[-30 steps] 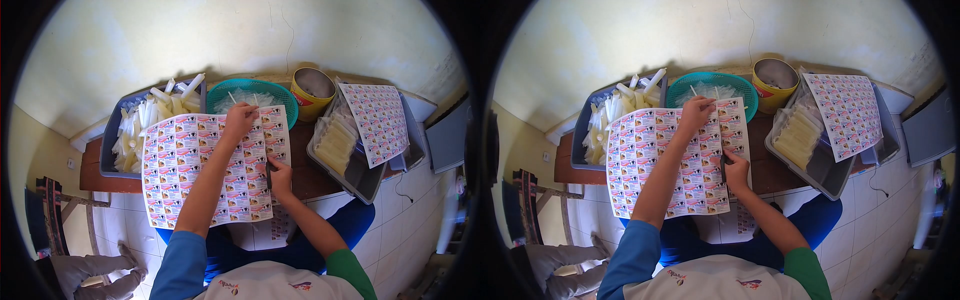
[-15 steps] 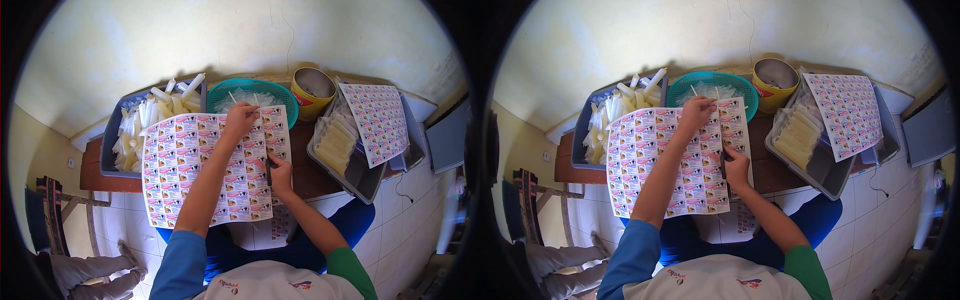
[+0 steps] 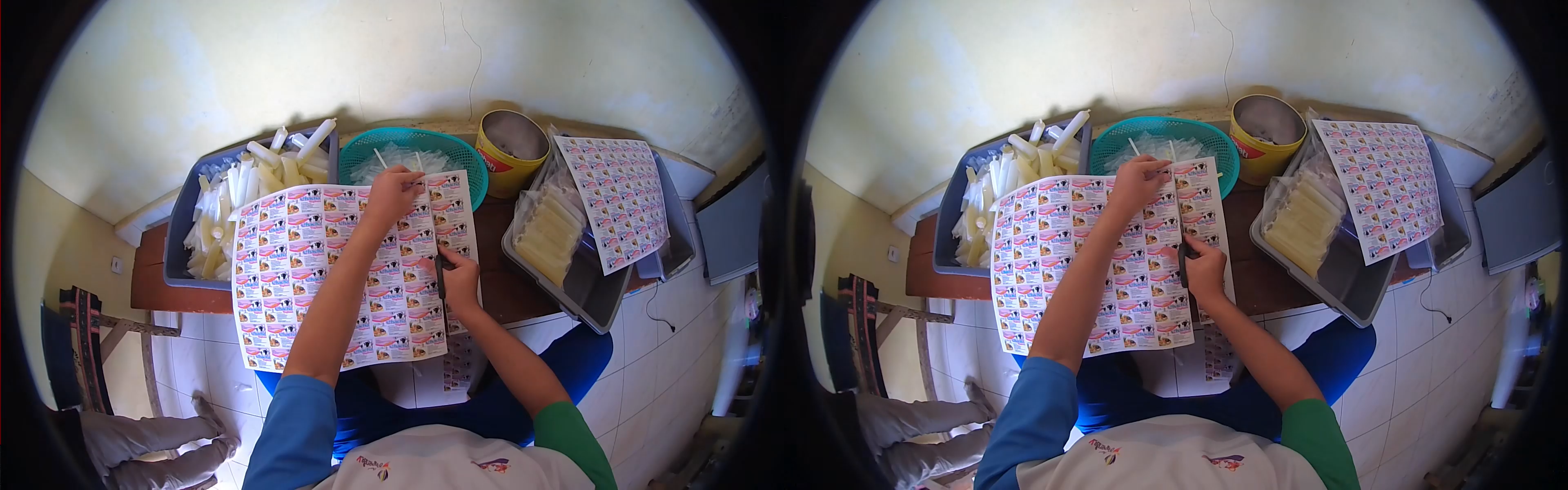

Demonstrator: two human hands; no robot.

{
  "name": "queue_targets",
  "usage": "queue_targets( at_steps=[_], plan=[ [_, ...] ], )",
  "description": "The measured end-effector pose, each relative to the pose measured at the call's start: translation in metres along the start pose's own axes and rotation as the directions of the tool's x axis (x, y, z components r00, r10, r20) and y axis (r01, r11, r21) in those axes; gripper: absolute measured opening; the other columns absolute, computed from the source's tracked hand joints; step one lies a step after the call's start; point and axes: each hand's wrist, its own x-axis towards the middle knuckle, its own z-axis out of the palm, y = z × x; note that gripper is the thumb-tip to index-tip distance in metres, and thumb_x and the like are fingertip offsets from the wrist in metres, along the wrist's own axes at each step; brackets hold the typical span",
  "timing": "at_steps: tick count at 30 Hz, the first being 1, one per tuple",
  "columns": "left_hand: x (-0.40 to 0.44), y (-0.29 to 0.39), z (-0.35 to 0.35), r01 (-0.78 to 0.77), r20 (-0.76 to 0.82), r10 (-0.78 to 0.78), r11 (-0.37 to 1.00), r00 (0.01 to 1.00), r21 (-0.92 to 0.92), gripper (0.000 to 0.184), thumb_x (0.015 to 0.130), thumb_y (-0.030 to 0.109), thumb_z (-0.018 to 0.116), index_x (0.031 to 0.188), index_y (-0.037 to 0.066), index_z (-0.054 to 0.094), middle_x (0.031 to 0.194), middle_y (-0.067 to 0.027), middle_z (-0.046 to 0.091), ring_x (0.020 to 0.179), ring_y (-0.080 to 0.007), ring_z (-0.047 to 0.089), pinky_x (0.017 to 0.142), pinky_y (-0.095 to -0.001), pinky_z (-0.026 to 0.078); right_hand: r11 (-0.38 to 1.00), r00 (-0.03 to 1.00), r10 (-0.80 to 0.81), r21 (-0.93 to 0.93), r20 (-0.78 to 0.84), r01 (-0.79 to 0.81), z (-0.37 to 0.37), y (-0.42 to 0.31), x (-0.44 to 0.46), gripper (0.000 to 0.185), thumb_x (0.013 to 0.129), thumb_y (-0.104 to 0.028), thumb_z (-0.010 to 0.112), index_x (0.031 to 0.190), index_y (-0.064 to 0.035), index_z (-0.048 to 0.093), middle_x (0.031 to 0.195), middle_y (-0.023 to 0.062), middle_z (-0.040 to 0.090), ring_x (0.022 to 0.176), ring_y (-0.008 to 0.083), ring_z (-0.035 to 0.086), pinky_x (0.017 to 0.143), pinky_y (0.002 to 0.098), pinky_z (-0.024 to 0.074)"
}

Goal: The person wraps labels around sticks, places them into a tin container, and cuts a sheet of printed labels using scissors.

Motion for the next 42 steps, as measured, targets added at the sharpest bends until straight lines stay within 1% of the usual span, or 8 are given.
queue_targets(
  at_steps=[3,9,12,21,29,39,41,42],
  plan=[
    [0.001,-0.001,-0.001,-0.012,0.003,0.012,1.000,1.000,0.016,0.030,0.076,0.009,0.072,0.105,0.003,0.068,0.087,-0.0109,0.063,0.076,-0.0236,0.064,0.071,-0.0313,0.050,0.999,0.999,0.029,0.035,0.016,-0.030,0.000,-0.004,0.000,0.049,0.069,-0.017,0.084,0.106,0.0080,0.064,0.085,0.0033,0.066,0.078,0.0058,0.055,0.070,0.0217,0.0453],
    [0.001,0.000,-0.003,-0.008,0.017,0.008,1.000,1.000,-0.013,0.031,0.076,0.008,0.073,0.105,0.003,0.068,0.088,-0.0114,0.063,0.078,-0.0248,0.065,0.072,-0.0316,0.050,1.000,0.999,0.018,-0.010,0.027,-0.017,-0.002,-0.004,0.005,0.050,0.069,-0.020,0.084,0.107,0.0071,0.065,0.086,0.0060,0.069,0.078,0.0059,0.056,0.069,0.0228,0.0462],
    [0.001,0.000,-0.002,-0.002,0.023,0.002,1.000,1.000,0.010,0.031,0.076,0.008,0.073,0.106,0.004,0.068,0.088,-0.0113,0.063,0.079,-0.0247,0.065,0.072,-0.0315,0.050,0.998,0.999,0.030,0.054,0.026,-0.031,-0.001,-0.005,0.007,0.054,0.069,-0.023,0.084,0.108,0.0072,0.064,0.086,0.0078,0.069,0.078,0.0061,0.056,0.069,0.0235,0.0468],
    [0.000,-0.003,-0.003,-0.007,0.035,0.007,1.000,0.999,0.004,0.032,0.076,0.007,0.072,0.107,0.003,0.068,0.088,-0.0118,0.062,0.079,-0.0252,0.063,0.073,-0.0321,0.049,1.000,1.000,0.016,-0.022,0.003,-0.016,-0.003,0.012,0.012,0.060,0.067,-0.025,0.085,0.111,0.0084,0.062,0.089,0.0103,0.070,0.079,0.0063,0.056,0.071,0.0232,0.0472],
    [0.001,-0.003,-0.004,-0.020,0.052,0.019,1.000,0.998,0.016,0.033,0.076,0.008,0.071,0.108,0.004,0.067,0.088,-0.0120,0.062,0.081,-0.0269,0.063,0.074,-0.0326,0.049,0.999,1.000,0.018,-0.028,0.011,-0.017,-0.002,0.010,0.017,0.055,0.066,-0.024,0.085,0.108,0.0052,0.065,0.078,0.0026,0.068,0.072,0.0038,0.051,0.066,0.0227,0.0454],
    [0.001,-0.008,-0.002,-0.045,0.053,0.044,0.999,0.998,0.021,0.031,0.078,0.006,0.069,0.108,0.005,0.068,0.088,-0.0121,0.062,0.081,-0.0271,0.063,0.074,-0.0327,0.048,1.000,1.000,0.012,-0.018,0.012,-0.011,-0.002,0.010,0.018,0.052,0.066,-0.024,0.085,0.107,0.0035,0.066,0.076,0.0015,0.067,0.070,0.0032,0.050,0.064,0.0225,0.0445],
    [0.002,-0.007,-0.002,-0.026,0.037,0.025,0.999,0.999,0.026,0.027,0.078,0.006,0.068,0.104,0.006,0.069,0.086,-0.0125,0.062,0.080,-0.0292,0.062,0.074,-0.0341,0.048,0.997,0.999,0.025,-0.071,0.046,-0.021,-0.004,0.008,0.018,0.048,0.072,-0.016,0.082,0.111,0.0062,0.064,0.088,0.0045,0.069,0.075,0.0056,0.056,0.069,0.0218,0.0473],
    [0.002,-0.007,-0.002,-0.008,0.021,0.007,0.999,1.000,0.032,0.023,0.078,0.006,0.067,0.100,0.007,0.071,0.084,-0.0129,0.063,0.079,-0.0313,0.062,0.074,-0.0356,0.048,0.997,0.999,0.025,-0.072,0.047,-0.021,-0.004,0.005,0.018,0.048,0.072,-0.016,0.082,0.111,0.0062,0.064,0.088,0.0045,0.069,0.075,0.0056,0.056,0.069,0.0218,0.0473]
  ],
)
